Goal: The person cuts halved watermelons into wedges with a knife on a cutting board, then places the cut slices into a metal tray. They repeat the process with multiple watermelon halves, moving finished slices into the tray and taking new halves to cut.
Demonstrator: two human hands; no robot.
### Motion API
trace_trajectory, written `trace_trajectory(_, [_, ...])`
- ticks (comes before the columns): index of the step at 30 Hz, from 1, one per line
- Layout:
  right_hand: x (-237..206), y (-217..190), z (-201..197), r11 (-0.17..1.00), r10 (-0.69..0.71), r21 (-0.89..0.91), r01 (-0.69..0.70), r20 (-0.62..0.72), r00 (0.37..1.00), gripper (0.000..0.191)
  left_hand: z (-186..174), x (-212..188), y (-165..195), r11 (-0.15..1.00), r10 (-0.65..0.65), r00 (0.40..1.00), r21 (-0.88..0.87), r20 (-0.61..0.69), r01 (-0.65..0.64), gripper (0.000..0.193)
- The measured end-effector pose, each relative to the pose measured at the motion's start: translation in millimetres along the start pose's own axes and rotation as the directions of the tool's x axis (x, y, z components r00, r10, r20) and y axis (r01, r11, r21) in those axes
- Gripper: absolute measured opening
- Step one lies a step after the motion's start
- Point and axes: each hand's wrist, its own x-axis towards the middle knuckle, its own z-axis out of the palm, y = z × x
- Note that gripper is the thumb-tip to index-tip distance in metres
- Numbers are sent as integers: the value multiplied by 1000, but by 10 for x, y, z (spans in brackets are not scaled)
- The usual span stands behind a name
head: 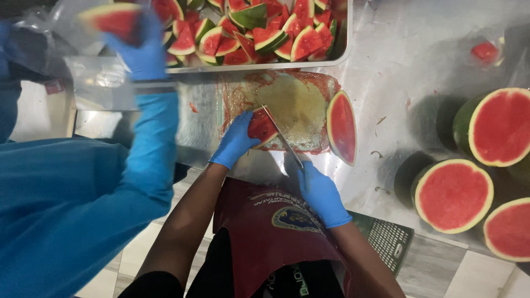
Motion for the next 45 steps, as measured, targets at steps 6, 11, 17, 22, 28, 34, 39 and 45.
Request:
trace_trajectory(6, [52, -22, 25, 999, -40, -22, 40, -6, 999, 24, -14, 0, -3, 997, -72, 996, 27, 48, 70, 98])
trace_trajectory(11, [91, -133, 38, 999, 20, -31, -19, 32, 999, 25, -64, -4, 49, 996, -84, 994, 30, 71, 82, 99])
trace_trajectory(17, [240, -107, 288, 993, -5, -116, 9, 35, 999, 25, -25, -11, 44, 994, -107, 990, 26, 94, 105, 100])
trace_trajectory(22, [836, 53, 880, 992, 92, -99, -83, 96, 991, 18, 33, -14, 50, 991, -127, 986, 47, 105, 122, 97])
trace_trajectory(28, [1213, 131, 1039, 1000, 22, -8, -22, 72, 997, 23, -53, -120, 63, 998, -57, 998, -23, 33, 58, 98])
trace_trajectory(34, [832, 132, 624, 1000, 16, 19, -17, 40, 999, 26, 51, -97, 21, 995, -97, 994, -9, 43, 97, 101])
trace_trajectory(39, [536, -12, 368, 995, 4, -99, -1, 35, 999, 28, 138, -55, -48, 992, -127, 988, 25, 91, 125, 106])
trace_trajectory(45, [501, -173, 319, 984, 2, -177, 8, 54, 999, 25, 142, -14, -16, 989, -145, 985, 56, 93, 140, 105])
